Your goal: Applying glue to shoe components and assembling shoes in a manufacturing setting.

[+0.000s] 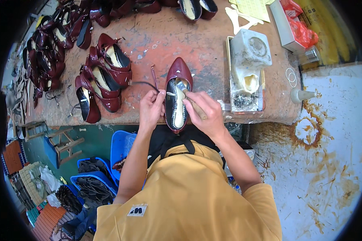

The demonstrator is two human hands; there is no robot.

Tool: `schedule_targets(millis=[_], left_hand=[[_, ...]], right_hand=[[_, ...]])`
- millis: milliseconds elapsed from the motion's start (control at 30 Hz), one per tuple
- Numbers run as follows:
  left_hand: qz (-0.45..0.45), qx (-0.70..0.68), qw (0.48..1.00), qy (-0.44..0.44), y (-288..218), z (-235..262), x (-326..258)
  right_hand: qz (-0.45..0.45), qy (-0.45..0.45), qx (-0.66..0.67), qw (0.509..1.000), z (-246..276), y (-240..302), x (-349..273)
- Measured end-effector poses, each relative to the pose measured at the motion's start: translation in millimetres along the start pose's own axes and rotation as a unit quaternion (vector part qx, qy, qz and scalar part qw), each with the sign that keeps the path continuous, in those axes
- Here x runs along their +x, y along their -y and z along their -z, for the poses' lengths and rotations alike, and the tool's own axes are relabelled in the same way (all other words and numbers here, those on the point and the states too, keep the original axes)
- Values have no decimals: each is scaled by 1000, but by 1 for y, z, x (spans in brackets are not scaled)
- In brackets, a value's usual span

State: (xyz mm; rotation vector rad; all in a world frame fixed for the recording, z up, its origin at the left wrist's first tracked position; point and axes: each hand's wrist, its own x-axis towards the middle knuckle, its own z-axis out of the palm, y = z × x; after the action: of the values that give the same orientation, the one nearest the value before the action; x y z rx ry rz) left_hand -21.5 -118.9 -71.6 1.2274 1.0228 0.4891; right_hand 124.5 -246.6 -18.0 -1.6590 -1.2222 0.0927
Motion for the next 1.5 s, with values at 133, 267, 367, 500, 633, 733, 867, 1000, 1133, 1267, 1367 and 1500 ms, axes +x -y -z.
schedule_targets(millis=[133,267,367,500,633,733,867,1000,1133,1267,1367,1500], left_hand=[[20,-41,999,5,-3,-3,-1],[14,-23,1000,7,-7,-4,-1],[11,-29,1000,5,-6,0,0],[16,-33,999,18,-4,1,0],[13,-30,999,27,-5,0,3],[-3,-16,1000,21,-5,-1,1],[-97,57,994,-15,22,2,5],[-243,126,957,-97,-39,29,11],[-340,-145,893,-258,-163,188,61],[-338,0,885,-319,-205,187,78],[-256,586,723,-262,-162,116,99],[-58,755,599,-260,-159,116,139]], right_hand=[[9,22,-17,1000,12,17,-16],[-270,152,52,949,35,34,-10],[-304,374,130,866,40,20,31],[-39,436,1,899,44,33,65],[115,227,-181,950,14,16,39],[105,132,-199,965,-2,12,9],[71,94,-103,988,8,46,-16],[59,-85,-54,993,56,56,-9],[-67,-164,-18,984,101,29,-10],[-189,-178,28,965,122,-8,-21],[-234,-193,28,952,140,-32,-30],[-253,-212,28,943,158,-48,-25]])
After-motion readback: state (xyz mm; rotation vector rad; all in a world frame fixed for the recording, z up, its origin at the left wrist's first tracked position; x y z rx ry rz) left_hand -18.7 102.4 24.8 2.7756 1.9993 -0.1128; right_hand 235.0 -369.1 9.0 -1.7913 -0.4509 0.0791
